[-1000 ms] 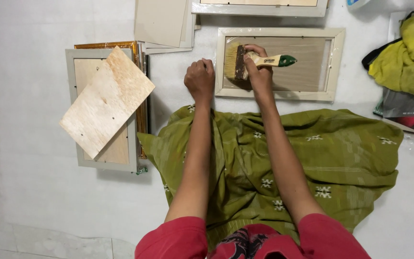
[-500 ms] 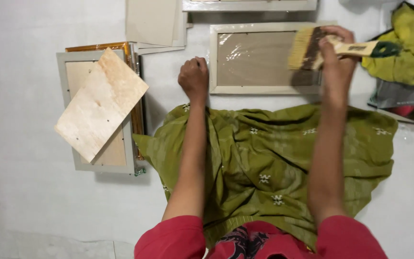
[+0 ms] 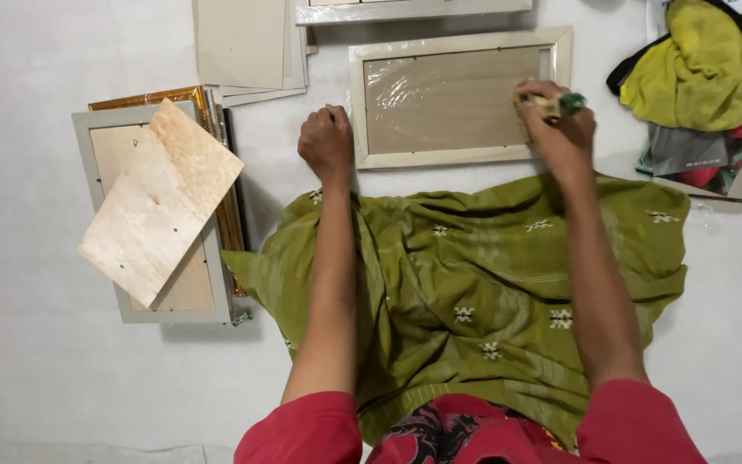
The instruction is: Disassembling a picture frame and applying a coating to the interior surface using a brush.
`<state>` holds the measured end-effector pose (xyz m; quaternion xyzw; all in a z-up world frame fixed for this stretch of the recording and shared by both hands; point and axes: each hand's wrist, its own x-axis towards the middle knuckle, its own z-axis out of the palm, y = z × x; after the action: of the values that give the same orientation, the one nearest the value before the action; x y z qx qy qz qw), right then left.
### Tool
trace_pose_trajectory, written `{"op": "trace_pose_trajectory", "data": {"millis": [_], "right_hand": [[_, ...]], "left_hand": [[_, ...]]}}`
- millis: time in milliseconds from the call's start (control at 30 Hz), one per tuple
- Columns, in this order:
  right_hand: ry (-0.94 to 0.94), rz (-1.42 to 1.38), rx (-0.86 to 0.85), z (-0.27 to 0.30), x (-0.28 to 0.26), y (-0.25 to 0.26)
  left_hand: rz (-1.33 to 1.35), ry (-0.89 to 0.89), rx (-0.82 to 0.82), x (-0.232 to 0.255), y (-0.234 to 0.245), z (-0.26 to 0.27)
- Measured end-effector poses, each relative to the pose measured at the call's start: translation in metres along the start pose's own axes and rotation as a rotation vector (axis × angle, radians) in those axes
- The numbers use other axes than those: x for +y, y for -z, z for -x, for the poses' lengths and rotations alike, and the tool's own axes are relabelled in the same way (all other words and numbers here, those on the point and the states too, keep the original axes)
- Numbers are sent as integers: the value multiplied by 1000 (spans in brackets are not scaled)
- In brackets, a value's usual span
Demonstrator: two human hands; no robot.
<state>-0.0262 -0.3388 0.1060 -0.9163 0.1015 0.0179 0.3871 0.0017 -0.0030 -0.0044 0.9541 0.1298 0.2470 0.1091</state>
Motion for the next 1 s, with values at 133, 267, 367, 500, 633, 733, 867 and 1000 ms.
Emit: {"op": "trace_pose_trajectory", "data": {"millis": [133, 267, 367, 500, 633, 733, 867, 1000], "right_hand": [[-28, -98, -37, -9, -18, -25], [-157, -330, -97, -8, -40, -54], [-153, -371, -126, 0, -58, -78], [-73, -325, -122, 0, -68, -108], [-46, -312, -82, 3, -84, -117], [-28, -428, -150, 2, -81, -137], [100, -460, -140, 11, -93, -156], [-64, -650, -232, 11, -90, -159]], "left_hand": [[3, -5, 22, 2, 4, -2], [-6, 5, -4, 0, -1, -1], [-15, 2, -13, -2, -2, 1], [-30, -2, -16, -3, -5, 1], [-8, 10, -6, -1, -2, -1], [5, 15, -50, -3, -5, 0], [15, 8, -33, -2, -1, -1], [1, 8, -33, -2, -3, -1]]}}
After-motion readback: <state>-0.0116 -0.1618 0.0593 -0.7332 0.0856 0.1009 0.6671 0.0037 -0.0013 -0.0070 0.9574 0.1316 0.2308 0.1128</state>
